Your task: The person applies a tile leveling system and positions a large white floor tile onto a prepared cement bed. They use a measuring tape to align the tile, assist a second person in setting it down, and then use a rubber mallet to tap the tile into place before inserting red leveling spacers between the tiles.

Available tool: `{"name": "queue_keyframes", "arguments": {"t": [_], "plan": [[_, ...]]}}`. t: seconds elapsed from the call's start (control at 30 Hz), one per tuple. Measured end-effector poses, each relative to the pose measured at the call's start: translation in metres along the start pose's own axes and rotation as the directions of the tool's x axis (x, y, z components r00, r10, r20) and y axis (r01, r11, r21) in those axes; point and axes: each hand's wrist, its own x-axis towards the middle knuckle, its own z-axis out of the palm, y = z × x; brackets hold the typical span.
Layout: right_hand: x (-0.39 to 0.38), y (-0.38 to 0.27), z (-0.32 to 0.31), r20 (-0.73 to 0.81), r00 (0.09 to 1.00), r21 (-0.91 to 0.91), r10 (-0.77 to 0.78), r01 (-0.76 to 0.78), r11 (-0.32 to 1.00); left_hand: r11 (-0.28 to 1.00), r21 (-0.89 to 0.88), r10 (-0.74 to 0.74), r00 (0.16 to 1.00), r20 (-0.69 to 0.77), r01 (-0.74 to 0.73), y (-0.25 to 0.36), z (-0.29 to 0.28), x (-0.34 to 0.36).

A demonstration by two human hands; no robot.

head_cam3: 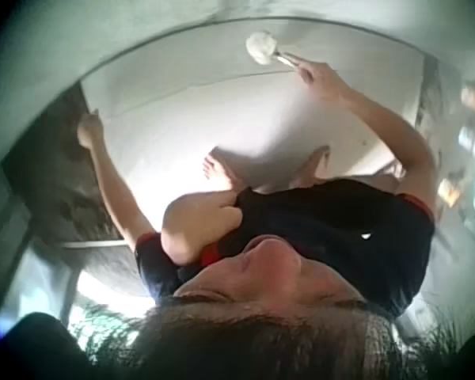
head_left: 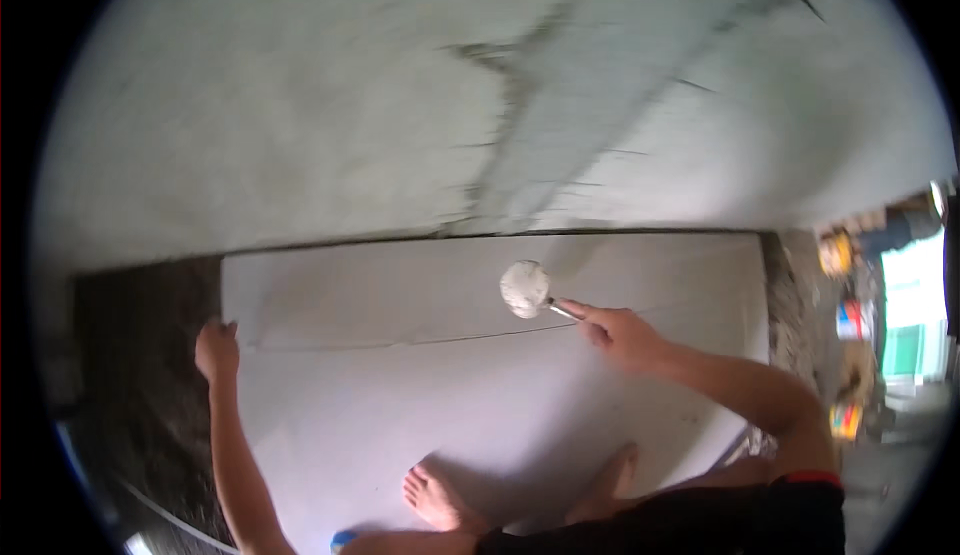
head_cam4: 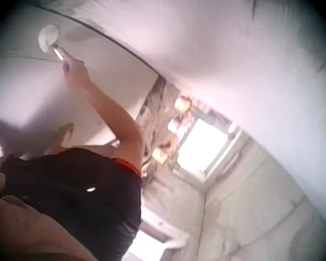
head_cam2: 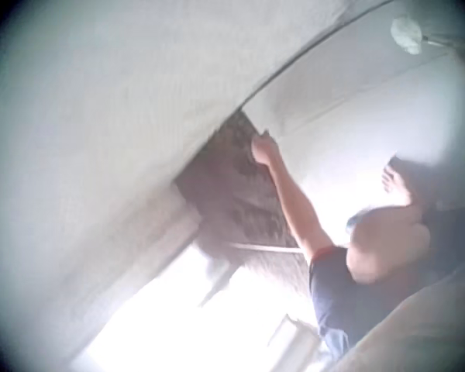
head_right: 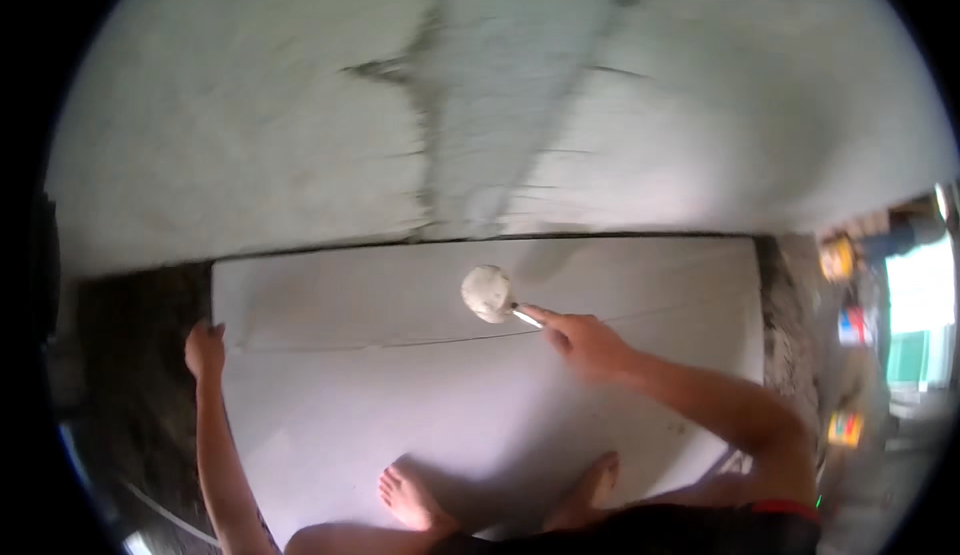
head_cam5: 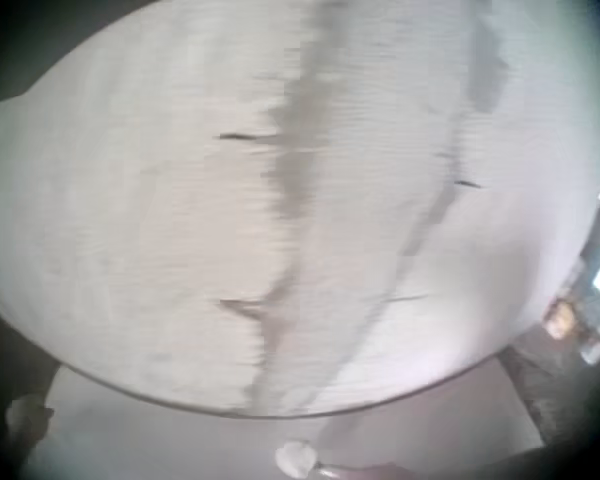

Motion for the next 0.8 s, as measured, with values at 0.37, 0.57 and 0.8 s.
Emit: {"name": "queue_keyframes", "arguments": {"t": [0.37,0.57,0.8], "plan": [[-0.096,0.216,0.038,-0.671,0.737,-0.096,0.078,-0.192,0.977,0.335,-0.015,0.777,0.267,0.57,-0.942,0.327,-0.016,-0.125],[-0.097,0.161,0.019,-0.657,0.728,0.217,0.196,-0.066,0.974,0.672,0.096,0.597,0.613,0.518,-0.735,0.417,0.049,-0.214],[-0.101,0.203,-0.002,-0.634,0.713,0.364,0.3,-0.068,0.929,0.651,0.148,0.583,0.616,0.53,-0.744,0.428,0.042,-0.22]]}}
